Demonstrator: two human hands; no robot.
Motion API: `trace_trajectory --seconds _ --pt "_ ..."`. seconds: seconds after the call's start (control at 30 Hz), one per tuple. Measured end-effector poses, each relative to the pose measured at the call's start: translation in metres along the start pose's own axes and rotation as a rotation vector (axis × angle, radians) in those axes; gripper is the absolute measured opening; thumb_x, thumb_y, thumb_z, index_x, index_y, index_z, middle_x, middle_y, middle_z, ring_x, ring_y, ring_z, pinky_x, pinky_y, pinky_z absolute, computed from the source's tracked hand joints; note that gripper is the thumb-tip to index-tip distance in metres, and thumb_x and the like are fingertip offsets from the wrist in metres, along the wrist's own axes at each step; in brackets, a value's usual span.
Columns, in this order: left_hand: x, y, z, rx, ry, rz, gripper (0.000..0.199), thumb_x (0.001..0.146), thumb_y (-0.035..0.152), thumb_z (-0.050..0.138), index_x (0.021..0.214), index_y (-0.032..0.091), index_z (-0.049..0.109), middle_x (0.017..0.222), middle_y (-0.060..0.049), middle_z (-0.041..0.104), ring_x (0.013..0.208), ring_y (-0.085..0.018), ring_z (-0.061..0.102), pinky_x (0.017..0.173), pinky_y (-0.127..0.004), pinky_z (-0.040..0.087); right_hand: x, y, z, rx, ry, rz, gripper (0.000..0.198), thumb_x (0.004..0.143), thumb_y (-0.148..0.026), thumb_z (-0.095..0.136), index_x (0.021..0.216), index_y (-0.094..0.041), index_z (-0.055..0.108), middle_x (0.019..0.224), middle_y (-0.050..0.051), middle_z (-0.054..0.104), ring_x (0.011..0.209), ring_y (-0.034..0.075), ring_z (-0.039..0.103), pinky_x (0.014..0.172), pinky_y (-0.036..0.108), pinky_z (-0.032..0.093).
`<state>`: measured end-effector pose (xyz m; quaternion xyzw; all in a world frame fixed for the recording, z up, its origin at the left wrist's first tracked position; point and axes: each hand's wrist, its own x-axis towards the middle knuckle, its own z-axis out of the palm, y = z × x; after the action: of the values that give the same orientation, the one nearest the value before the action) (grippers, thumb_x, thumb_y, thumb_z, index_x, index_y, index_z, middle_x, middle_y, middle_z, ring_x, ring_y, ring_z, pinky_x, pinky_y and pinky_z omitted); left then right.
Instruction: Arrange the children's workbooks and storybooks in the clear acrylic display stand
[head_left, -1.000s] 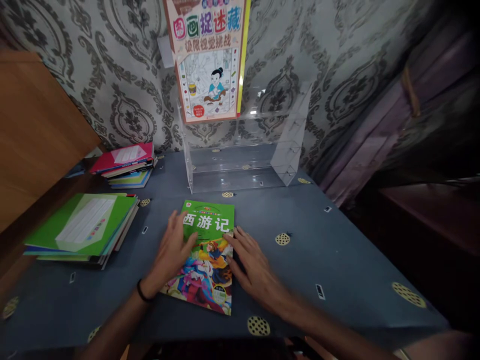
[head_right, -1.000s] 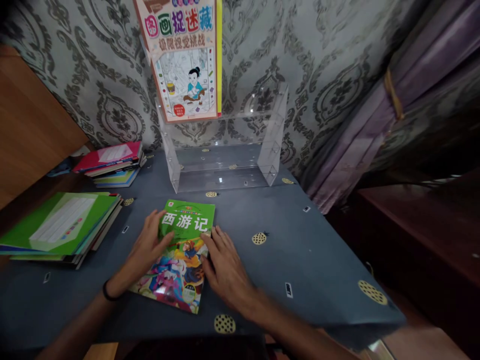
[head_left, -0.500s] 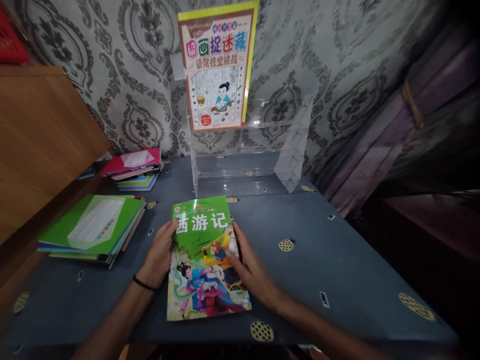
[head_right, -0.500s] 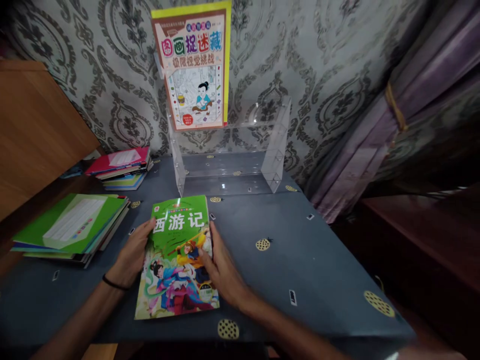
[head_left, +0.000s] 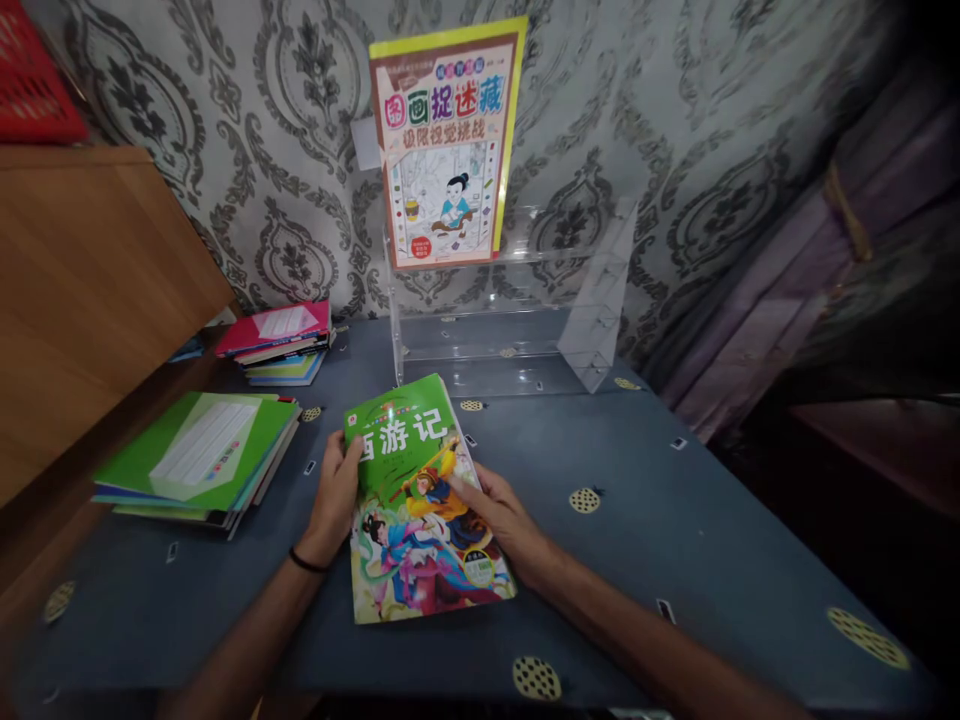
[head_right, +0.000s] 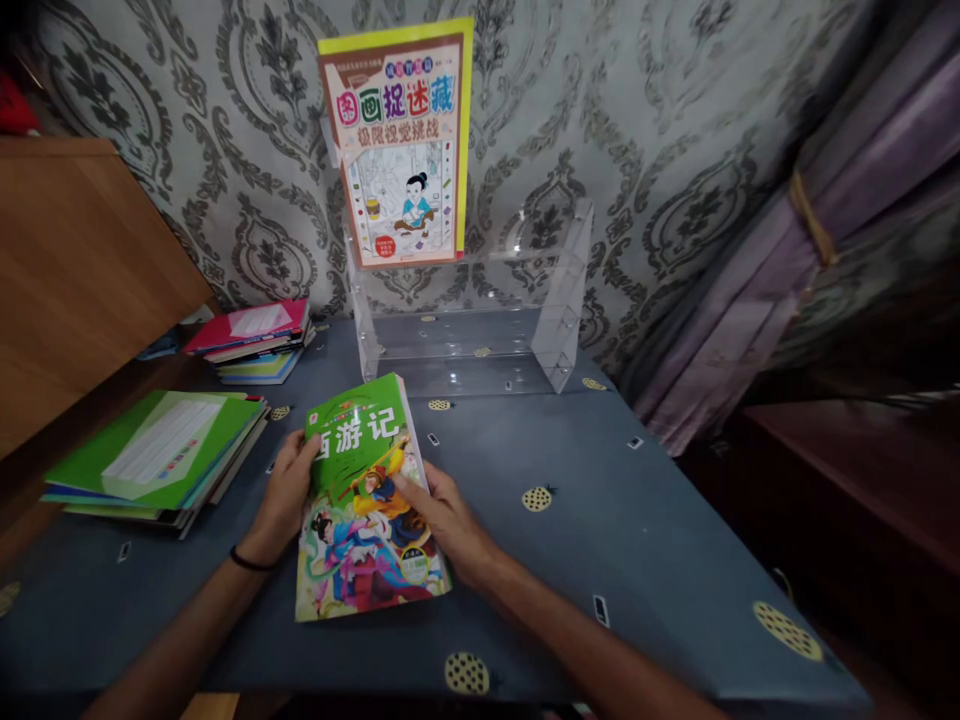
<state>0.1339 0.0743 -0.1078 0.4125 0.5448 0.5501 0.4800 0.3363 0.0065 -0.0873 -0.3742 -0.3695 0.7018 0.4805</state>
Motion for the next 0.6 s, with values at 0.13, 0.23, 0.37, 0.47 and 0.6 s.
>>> trace_trajectory --seconds 0.13,0.23,0.37,0.47,0.6 --pt "0.005 -0.01 -0.01 0.247 -0.101 0.172 0.047 0.094 0.041 0.054 0.134 0.018 0.048 0.132 -0.012 0.06 0.122 -0.022 0.058 0.106 -0.038 0.046 0.001 0.005 -0.003 0.004 0.0 0.024 0.053 0.08 -0.057 0.074 0.114 -0.018 0.064 0.102 0.009 0.076 0.081 0.021 0.073 0.072 0.034 0.058" --pt "0.009 -0.014 -0.014 0.466 -0.096 0.305 0.046 0.095 0.039 0.049 0.135 0.017 0.049 0.133 -0.014 0.057 0.126 -0.024 0.054 0.111 -0.045 0.04 0.001 0.008 -0.003 -0.002 -0.028 0.03 0.054 0.08 -0.056 0.073 0.117 -0.018 0.063 0.102 0.009 0.077 0.082 0.022 0.074 0.075 0.037 0.059" --pt "0.009 -0.018 -0.012 0.713 -0.134 0.505 0.042 0.096 0.038 0.045 0.131 0.017 0.053 0.137 -0.016 0.051 0.135 -0.027 0.045 0.116 -0.052 0.034 0.0 0.009 -0.002 -0.032 -0.078 0.023 0.052 0.08 -0.057 0.072 0.116 -0.02 0.064 0.101 0.009 0.077 0.081 0.022 0.074 0.08 0.042 0.06" --pt "0.004 -0.019 -0.009 0.798 -0.188 0.514 0.046 0.098 0.041 0.039 0.135 0.015 0.05 0.146 -0.018 0.046 0.141 -0.028 0.039 0.118 -0.054 0.031 -0.001 0.01 0.0 -0.034 -0.106 0.015 0.051 0.079 -0.055 0.071 0.117 -0.021 0.064 0.107 0.01 0.076 0.085 0.023 0.074 0.087 0.045 0.059" --pt "-0.001 -0.016 -0.009 0.768 -0.2 0.461 0.048 0.099 0.044 0.04 0.136 0.016 0.05 0.15 -0.017 0.045 0.144 -0.028 0.037 0.12 -0.054 0.029 -0.003 0.008 0.003 -0.002 -0.112 -0.008 0.05 0.079 -0.052 0.072 0.117 -0.02 0.064 0.103 0.009 0.076 0.085 0.024 0.073 0.085 0.045 0.059"
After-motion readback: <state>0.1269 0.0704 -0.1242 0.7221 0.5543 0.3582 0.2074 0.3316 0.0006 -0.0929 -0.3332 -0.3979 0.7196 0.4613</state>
